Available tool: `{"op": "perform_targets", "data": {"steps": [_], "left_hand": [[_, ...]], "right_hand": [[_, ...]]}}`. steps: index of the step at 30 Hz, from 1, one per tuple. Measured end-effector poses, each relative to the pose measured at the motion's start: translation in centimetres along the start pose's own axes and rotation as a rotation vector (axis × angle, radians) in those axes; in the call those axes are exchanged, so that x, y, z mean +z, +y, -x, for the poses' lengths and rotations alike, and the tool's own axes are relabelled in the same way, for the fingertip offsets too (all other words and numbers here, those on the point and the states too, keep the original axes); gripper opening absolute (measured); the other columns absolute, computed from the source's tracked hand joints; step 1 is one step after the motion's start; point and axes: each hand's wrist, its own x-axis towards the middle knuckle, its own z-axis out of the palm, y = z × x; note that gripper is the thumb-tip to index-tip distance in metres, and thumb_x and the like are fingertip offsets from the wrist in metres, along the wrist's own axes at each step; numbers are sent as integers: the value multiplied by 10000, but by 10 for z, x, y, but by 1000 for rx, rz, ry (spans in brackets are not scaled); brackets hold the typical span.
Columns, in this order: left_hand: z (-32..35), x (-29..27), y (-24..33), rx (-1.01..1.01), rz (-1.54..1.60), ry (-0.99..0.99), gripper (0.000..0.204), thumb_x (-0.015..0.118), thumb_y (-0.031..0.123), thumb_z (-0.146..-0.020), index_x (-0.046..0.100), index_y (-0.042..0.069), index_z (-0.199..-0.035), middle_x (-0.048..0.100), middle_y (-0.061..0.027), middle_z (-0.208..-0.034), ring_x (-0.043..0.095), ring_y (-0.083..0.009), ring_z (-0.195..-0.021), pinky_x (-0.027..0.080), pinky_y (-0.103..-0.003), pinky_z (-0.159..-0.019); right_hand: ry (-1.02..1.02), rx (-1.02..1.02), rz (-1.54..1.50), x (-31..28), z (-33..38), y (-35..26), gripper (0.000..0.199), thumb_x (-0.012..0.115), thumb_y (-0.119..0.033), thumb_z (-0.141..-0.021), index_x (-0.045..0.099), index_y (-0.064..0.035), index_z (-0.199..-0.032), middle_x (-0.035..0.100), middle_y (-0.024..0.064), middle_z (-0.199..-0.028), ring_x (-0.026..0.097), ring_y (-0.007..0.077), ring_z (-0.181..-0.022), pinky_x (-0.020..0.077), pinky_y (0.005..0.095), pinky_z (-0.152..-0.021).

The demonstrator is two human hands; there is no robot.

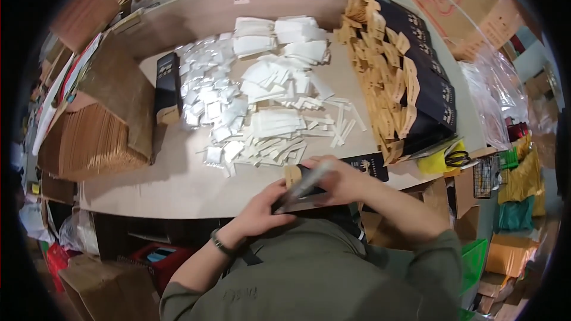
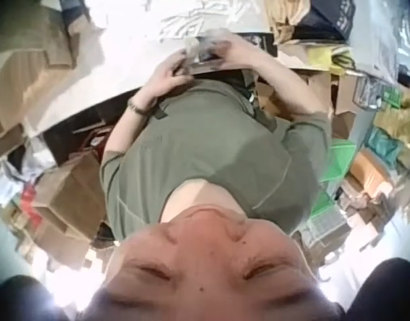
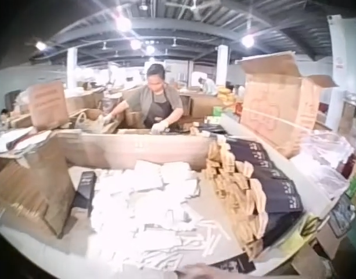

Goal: Placing small white packets into brown paper bags using a metal guide tool to assist.

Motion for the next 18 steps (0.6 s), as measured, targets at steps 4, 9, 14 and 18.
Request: {"op": "perform_targets", "data": {"steps": [4, 9, 14, 18], "left_hand": [[7, 2, 6, -172, 77, 4, 539, 775, 139, -758, 561, 16, -1237, 629, -131, -1164, 597, -225, -1045, 464, -338, -923], [45, -23, 10, -464, -541, 405, 492, 796, 137, -718, 574, 45, -1148, 605, -140, -1021, 632, -312, -882, 523, -382, -767], [45, -27, 10, -393, -708, 388, 691, 856, 207, -675, 550, 63, -1277, 591, -139, -1076, 628, -351, -915, 533, -410, -772], [56, -46, 11, -371, -762, 204, 778, 876, 251, -658, 531, 79, -1333, 596, -128, -1063, 636, -338, -896, 533, -404, -766]], "right_hand": [[122, 68, 117, 39, -34, -12, 481, 801, -471, -689, 655, -72, -916, 548, 182, -1199, 556, 385, -1070, 456, 453, -903], [217, 357, 151, 46, -43, -48, 265, 689, -308, -851, 622, -63, -777, 662, 169, -910, 645, 343, -831, 509, 430, -683], [218, 605, 65, 68, -61, -43, 238, 638, -260, -854, 615, -45, -755, 631, 182, -648, 639, 397, -630, 499, 498, -593], [190, 634, -49, 69, -63, -37, 202, 626, -244, -807, 620, -44, -780, 637, 179, -670, 649, 378, -667, 502, 484, -616]]}}
